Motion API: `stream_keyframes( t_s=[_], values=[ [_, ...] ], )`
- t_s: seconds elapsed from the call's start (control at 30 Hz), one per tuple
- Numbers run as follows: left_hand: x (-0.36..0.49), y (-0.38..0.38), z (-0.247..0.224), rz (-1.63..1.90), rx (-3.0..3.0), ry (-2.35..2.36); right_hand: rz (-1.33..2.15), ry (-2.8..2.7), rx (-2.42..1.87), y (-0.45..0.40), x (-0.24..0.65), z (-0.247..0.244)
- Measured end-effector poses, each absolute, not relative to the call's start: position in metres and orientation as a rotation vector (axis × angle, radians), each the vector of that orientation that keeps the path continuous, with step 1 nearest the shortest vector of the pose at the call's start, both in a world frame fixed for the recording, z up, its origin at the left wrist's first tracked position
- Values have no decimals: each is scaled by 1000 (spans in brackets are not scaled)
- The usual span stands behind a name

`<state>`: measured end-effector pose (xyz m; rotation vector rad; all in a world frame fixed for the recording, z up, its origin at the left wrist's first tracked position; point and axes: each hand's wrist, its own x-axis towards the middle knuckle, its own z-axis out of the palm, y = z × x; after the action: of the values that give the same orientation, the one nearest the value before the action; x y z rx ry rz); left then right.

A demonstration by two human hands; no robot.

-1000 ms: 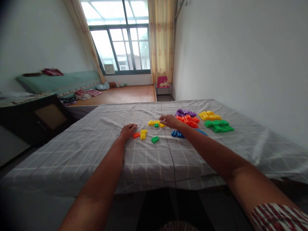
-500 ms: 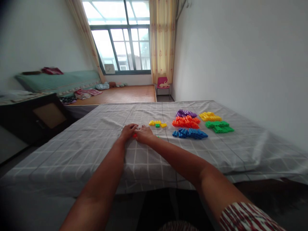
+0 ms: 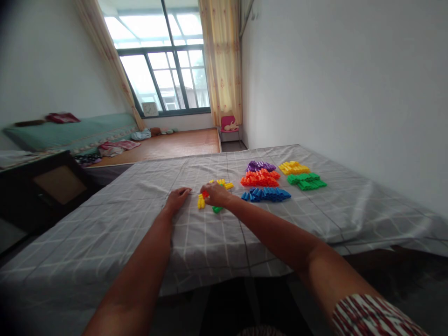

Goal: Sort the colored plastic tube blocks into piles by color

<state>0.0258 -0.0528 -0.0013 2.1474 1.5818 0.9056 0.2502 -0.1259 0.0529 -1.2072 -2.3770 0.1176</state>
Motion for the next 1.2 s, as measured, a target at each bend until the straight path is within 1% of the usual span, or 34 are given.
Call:
stream_keyframes(
  t_s=[0.1,0.27,0.37,0.47,0.67,0.83,0.93,1.07,1.13,1.2],
  values=[
    [26,-53,0,888,2142,1599,143,-2192,-1293,-114,328,68],
    [26,-53,1,891,2134,1599,209,-1777,-1705,-103,467,78],
    [25,-53,2,886,2140,1598,226,-1699,-1847,-103,515,71],
    [25,-54,2,898,2151,1585,186,-1804,-1891,-103,535,61],
    [25,-55,4,904,2138,1590,-18,-2017,-1881,-96,545,45],
    [26,-57,5,903,2117,1605,-1,-2041,-1847,-89,552,36],
    [27,-57,5,903,2115,1590,-41,-2032,-1830,-88,543,40],
    [28,-56,4,886,2115,1606,-161,-1989,-1674,-92,484,56],
    [28,-56,4,884,2120,1611,-94,-2087,-1510,-96,436,60],
    [28,-57,5,874,2125,1619,84,-2272,-1343,-102,386,61]
  ],
)
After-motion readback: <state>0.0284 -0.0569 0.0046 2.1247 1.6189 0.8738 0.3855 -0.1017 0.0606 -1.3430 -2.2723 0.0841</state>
